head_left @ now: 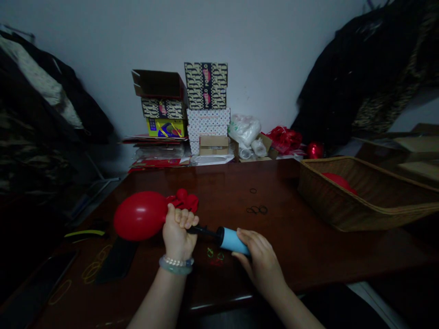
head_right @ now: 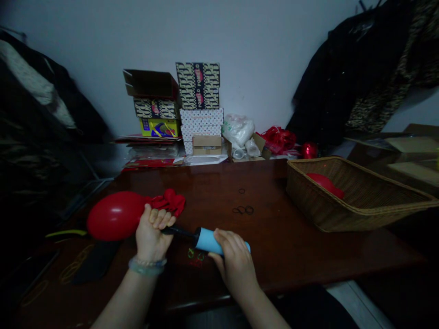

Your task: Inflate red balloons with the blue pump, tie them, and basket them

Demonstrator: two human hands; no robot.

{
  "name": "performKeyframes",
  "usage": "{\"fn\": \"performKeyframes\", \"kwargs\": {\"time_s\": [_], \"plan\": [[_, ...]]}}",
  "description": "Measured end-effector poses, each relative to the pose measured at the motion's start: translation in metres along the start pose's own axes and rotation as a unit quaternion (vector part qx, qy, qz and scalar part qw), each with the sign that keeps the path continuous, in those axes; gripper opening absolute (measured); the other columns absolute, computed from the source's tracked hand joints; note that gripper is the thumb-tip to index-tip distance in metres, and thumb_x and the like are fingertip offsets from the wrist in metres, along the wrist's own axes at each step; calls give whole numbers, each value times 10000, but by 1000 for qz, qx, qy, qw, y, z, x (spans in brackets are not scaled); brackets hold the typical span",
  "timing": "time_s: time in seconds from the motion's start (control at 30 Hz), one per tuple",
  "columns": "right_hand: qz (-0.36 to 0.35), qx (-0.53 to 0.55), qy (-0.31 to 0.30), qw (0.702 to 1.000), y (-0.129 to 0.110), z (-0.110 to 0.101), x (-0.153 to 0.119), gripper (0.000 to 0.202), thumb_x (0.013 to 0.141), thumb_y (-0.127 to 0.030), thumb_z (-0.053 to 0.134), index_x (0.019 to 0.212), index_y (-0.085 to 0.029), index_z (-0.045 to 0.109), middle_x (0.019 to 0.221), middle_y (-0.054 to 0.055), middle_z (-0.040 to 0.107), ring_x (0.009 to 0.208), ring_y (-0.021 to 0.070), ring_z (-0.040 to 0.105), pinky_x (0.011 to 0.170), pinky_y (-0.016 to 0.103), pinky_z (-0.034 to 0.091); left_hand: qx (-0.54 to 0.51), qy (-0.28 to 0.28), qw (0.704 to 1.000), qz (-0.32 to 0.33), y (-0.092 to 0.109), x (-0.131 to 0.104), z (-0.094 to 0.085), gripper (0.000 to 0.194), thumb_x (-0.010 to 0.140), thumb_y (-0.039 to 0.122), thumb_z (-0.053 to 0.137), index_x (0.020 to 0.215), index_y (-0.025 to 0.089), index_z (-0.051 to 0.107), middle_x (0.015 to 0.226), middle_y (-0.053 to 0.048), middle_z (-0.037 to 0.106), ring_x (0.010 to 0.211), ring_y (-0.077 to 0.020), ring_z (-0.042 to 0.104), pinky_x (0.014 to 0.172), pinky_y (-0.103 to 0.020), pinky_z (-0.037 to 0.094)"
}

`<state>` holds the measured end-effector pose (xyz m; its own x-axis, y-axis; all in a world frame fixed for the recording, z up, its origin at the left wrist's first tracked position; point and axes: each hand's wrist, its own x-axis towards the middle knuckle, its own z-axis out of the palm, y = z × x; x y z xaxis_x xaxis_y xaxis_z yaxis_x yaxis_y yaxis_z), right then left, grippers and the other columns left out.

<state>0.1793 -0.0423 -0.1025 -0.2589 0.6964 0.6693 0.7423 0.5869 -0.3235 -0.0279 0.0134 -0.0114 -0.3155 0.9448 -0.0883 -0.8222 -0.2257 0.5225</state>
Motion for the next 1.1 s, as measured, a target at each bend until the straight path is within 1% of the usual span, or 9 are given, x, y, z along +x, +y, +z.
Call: {"fn": "performKeyframes", "kwargs": {"time_s": [0.17, 0.23, 0.3, 0.57, 0.7, 0.9, 1.1], "plan": [[1, -8, 7, 1000, 9, -4, -1, 395, 901, -307, 611, 1263, -189, 507, 1218, 121, 641, 1130, 274, 597, 933, 474, 508, -17, 15, 1000, 10, 26, 11, -5, 502, 955, 303, 468, 515, 191, 255, 376, 73, 252, 327, -63, 268, 394, -218, 304], [-1, -10, 7, 1000, 11, -4, -1, 396, 899, -299, 614, 1263, -187, 506, 1214, 121, 642, 1128, 273, 597, 931, 471, 509, -24, 13, 1000, 13, 31, 13, -7, 499, 957, 296, 460, 516, 191, 251, 378, 73, 257, 326, -63, 272, 395, -219, 308], [-1, -12, 7, 1000, 13, -4, -3, 408, 894, -294, 623, 1267, -181, 504, 1213, 123, 642, 1126, 272, 596, 934, 470, 508, -25, 10, 1000, 16, 32, 14, -8, 496, 954, 298, 465, 519, 192, 253, 379, 73, 259, 326, -63, 272, 395, -219, 308], [-8, -19, 41, 999, 13, -6, -4, 376, 892, -256, 611, 1249, -172, 525, 1182, 130, 656, 1091, 274, 616, 914, 476, 516, -27, 13, 999, 15, 19, 10, -7, 502, 947, 315, 490, 529, 190, 241, 380, 81, 250, 324, -53, 273, 395, -210, 291], [-9, -21, 42, 999, 8, -6, -1, 377, 889, -266, 617, 1244, -177, 527, 1192, 129, 655, 1093, 277, 615, 909, 483, 517, -30, 10, 999, 6, 13, 8, -7, 495, 943, 314, 495, 531, 192, 249, 384, 80, 250, 330, -57, 271, 398, -213, 292], [0, -10, 39, 999, -3, -1, -2, 386, 886, -273, 621, 1249, -184, 523, 1200, 121, 653, 1103, 273, 609, 917, 486, 514, -23, -3, 999, -22, -8, 0, -5, 477, 903, 285, 557, 540, 195, 263, 402, 84, 249, 344, -57, 267, 409, -216, 297], [3, 4, 32, 999, -10, 1, -3, 380, 894, -278, 609, 1250, -186, 512, 1181, 119, 659, 1086, 273, 615, 907, 486, 518, -3, -17, 999, -43, -27, -11, -2, 495, 872, 331, 609, 542, 194, 266, 415, 86, 245, 350, -54, 247, 405, -214, 280]]}}
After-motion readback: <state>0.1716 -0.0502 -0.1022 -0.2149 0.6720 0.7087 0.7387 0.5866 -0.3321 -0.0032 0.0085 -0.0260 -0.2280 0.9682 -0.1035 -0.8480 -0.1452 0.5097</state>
